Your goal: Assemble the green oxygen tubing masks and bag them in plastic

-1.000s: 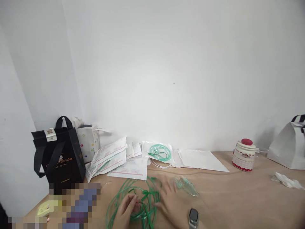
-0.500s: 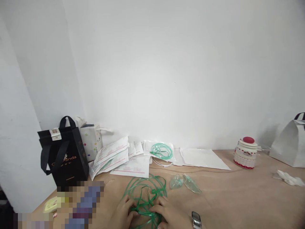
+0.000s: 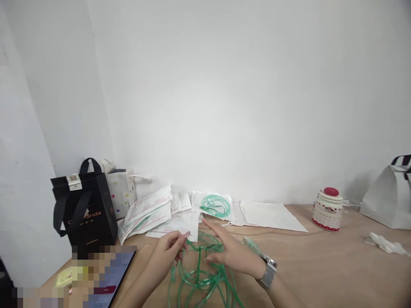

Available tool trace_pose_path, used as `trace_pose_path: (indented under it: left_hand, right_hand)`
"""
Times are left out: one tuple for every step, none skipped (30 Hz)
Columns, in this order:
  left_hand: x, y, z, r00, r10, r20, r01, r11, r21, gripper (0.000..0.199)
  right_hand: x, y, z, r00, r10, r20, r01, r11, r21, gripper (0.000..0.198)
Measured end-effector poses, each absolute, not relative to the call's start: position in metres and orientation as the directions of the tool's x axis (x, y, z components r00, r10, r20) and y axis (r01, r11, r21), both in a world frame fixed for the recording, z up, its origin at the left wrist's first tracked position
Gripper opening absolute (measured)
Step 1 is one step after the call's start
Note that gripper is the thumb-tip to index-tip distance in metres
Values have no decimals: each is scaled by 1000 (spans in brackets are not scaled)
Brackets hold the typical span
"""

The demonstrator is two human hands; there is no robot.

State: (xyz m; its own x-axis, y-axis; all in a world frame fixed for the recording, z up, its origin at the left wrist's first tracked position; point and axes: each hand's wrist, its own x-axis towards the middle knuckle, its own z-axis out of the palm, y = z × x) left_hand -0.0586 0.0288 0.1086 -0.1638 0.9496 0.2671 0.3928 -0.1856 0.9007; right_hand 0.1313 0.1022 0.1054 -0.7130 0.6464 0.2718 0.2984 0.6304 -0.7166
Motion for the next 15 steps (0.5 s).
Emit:
trace_pose_path:
  left_hand:
    - [-50, 28, 124, -137, 955, 264, 381, -195, 904, 36]
    - [-43, 26, 138, -112, 962, 250, 352, -197, 915, 34]
    - [-39, 25, 148, -115, 959, 261, 324, -212, 922, 34]
    - [-38, 23, 156, -133, 954, 270, 299, -221, 928, 36]
    - [-41, 21, 160, -168, 946, 278, 264, -229, 937, 36]
    - [-48, 20, 161, -217, 936, 278, 221, -231, 948, 37]
    - [-58, 19, 161, -267, 927, 265, 166, -226, 960, 37]
    - [-71, 19, 158, -329, 917, 225, 110, -199, 974, 36]
    - [-85, 19, 155, -379, 902, 209, 89, -189, 978, 36]
    - [-99, 19, 152, -425, 881, 209, 89, -190, 978, 36]
    - [-113, 20, 148, -489, 841, 231, 102, -207, 973, 36]
    - [-126, 20, 145, -557, 790, 256, 125, -225, 966, 36]
    - [-138, 20, 142, -606, 750, 265, 142, -226, 964, 36]
    - [-147, 19, 140, -625, 738, 253, 155, -200, 967, 37]
    - [-155, 18, 137, -628, 743, 231, 165, -163, 973, 37]
  right_hand:
    - [128, 99, 117, -710, 640, 294, 225, 602, -766, 84]
    - [124, 96, 126, -726, 623, 293, 153, 561, -813, 83]
    - [121, 93, 133, -756, 599, 262, 101, 503, -859, 70]
    - [120, 92, 137, -782, 578, 231, 62, 442, -895, 54]
    - [120, 91, 139, -797, 567, 208, 35, 386, -922, 39]
    - [122, 93, 140, -796, 573, 194, 15, 339, -941, 32]
    - [127, 96, 140, -780, 595, 194, -3, 306, -952, 33]
    - [133, 100, 140, -750, 630, 204, -18, 289, -957, 35]
    - [142, 106, 140, -716, 665, 214, -24, 283, -959, 37]
    - [151, 112, 140, -689, 692, 215, -18, 280, -960, 37]
    - [160, 118, 141, -668, 715, 206, 2, 280, -960, 38]
    - [170, 124, 142, -640, 743, 197, 33, 282, -959, 39]
    - [179, 130, 143, -602, 775, 189, 69, 287, -955, 40]
    - [187, 135, 144, -562, 807, 183, 107, 290, -951, 41]
    - [195, 139, 145, -523, 833, 183, 138, 294, -946, 42]
